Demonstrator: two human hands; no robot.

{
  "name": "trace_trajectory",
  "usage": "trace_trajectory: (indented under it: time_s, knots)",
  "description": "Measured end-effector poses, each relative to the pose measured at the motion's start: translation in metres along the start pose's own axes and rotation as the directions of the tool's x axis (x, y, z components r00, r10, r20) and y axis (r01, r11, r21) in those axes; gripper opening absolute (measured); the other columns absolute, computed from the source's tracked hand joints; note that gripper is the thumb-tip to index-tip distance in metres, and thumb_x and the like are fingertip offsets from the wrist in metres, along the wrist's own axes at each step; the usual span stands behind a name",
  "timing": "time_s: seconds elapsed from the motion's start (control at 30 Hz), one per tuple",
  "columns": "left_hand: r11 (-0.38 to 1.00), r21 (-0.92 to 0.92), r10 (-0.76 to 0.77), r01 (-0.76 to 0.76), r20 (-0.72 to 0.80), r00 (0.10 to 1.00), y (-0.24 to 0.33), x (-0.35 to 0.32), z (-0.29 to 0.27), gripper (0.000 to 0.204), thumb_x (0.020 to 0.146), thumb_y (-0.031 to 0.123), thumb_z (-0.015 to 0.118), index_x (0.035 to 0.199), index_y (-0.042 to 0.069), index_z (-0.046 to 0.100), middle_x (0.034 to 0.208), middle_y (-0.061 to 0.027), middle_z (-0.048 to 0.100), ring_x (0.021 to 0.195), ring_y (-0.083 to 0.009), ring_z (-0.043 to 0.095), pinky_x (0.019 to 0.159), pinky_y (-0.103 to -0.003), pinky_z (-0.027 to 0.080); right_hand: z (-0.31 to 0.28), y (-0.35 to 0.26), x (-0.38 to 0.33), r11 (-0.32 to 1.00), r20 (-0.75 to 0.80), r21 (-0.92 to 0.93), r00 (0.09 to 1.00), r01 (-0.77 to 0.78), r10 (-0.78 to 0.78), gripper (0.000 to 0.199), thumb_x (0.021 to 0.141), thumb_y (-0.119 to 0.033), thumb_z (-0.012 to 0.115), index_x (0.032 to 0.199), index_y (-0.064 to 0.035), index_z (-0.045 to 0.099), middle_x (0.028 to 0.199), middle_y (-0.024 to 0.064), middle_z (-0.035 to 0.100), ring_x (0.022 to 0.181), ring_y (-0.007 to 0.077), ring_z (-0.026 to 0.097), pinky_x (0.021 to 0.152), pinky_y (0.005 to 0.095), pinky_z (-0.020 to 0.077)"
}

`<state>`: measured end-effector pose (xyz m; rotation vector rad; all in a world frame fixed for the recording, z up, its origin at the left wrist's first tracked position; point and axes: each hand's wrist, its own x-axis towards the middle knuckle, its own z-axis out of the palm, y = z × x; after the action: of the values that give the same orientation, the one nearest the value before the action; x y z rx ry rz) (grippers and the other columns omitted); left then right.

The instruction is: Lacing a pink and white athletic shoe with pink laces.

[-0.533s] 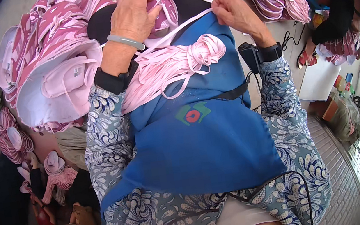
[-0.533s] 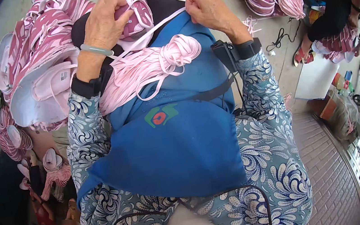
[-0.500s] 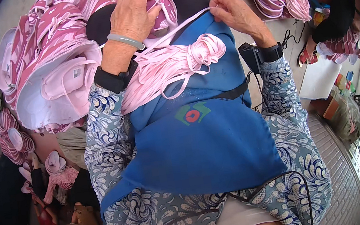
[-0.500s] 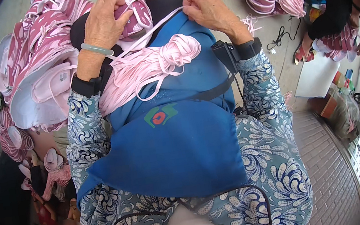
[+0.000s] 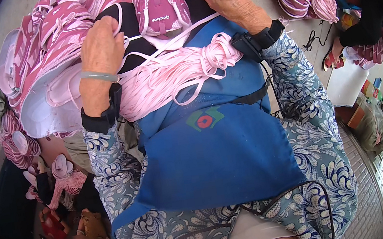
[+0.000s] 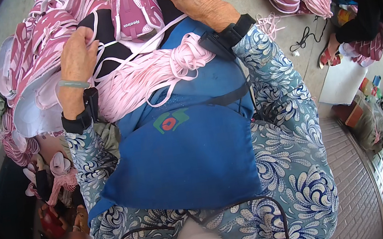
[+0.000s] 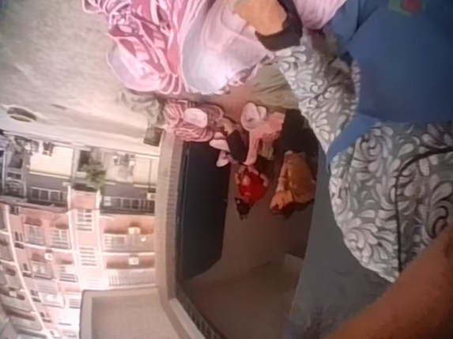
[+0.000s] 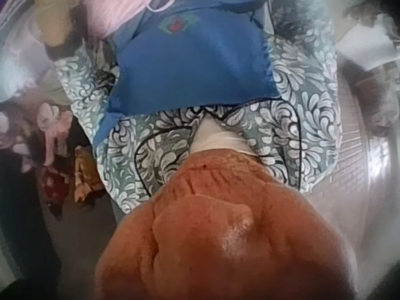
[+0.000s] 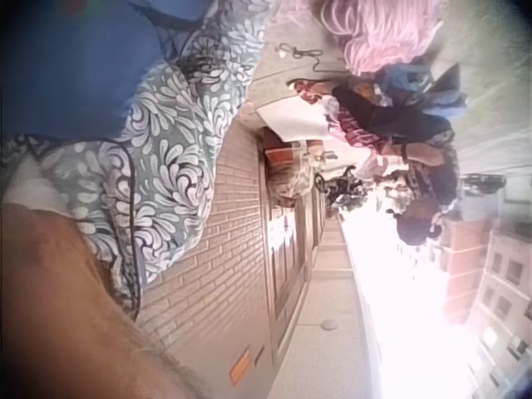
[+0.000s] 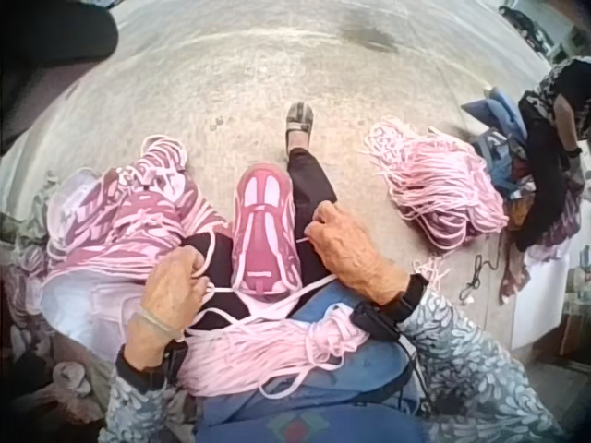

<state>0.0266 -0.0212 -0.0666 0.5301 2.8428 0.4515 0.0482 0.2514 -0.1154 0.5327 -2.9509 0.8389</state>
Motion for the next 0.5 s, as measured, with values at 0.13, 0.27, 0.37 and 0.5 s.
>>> trace_trajectory:
  time_s: [0.13,0.27,0.37,0.5]
  knots:
    - [0.955,-0.125,0.192,-0.269,-0.430,0.882,0.003,0.014,0.017,0.026,0.077,0.008,0.060,0.101,0.002,0.054,0.092,-0.0175,0.060,0.088,-0.0355,0.057,0.076,-0.043,0.046,-0.010,-0.003,0.004,0.998,-0.055,0.059,0.998,0.024,-0.021,0.009,0.080,-0.009,0.055,0.083,-0.0017,0.059,0.083,0.0158,0.053,0.082,0.0327,0.053,0.070,0.0370,0.0438]
    - [0.996,-0.032,0.074,-0.080,-0.144,0.987,0.003,0.025,0.027,0.031,0.076,0.009,0.063,0.105,0.003,0.055,0.094,-0.0182,0.059,0.089,-0.0347,0.056,0.078,-0.043,0.045,-0.031,-0.013,0.008,0.860,0.096,0.384,0.941,-0.336,0.325,0.015,0.084,-0.013,0.054,0.086,0.0007,0.059,0.072,0.0160,0.058,0.069,0.0260,0.057,0.062,0.0332,0.0448]
    - [0.989,0.037,0.147,-0.143,-0.184,0.972,-0.001,0.022,0.031,0.024,0.077,0.012,0.065,0.099,0.004,0.059,0.093,-0.0142,0.058,0.091,-0.0320,0.054,0.080,-0.041,0.044,-0.033,-0.017,0.014,0.802,0.163,0.409,0.899,-0.436,0.406,0.018,0.085,-0.015,0.054,0.087,0.0017,0.059,0.068,0.0152,0.058,0.063,0.0214,0.057,0.058,0.0319,0.0445]
    - [0.992,0.062,0.118,-0.109,-0.175,0.977,-0.007,0.021,0.037,0.014,0.078,0.013,0.064,0.088,0.004,0.060,0.089,-0.0117,0.055,0.089,-0.0315,0.052,0.077,-0.040,0.043,-0.022,-0.018,0.019,0.835,0.142,0.424,0.936,-0.351,0.321,0.018,0.085,-0.015,0.054,0.086,0.0016,0.060,0.072,0.0164,0.060,0.064,0.0222,0.058,0.059,0.0320,0.0452]
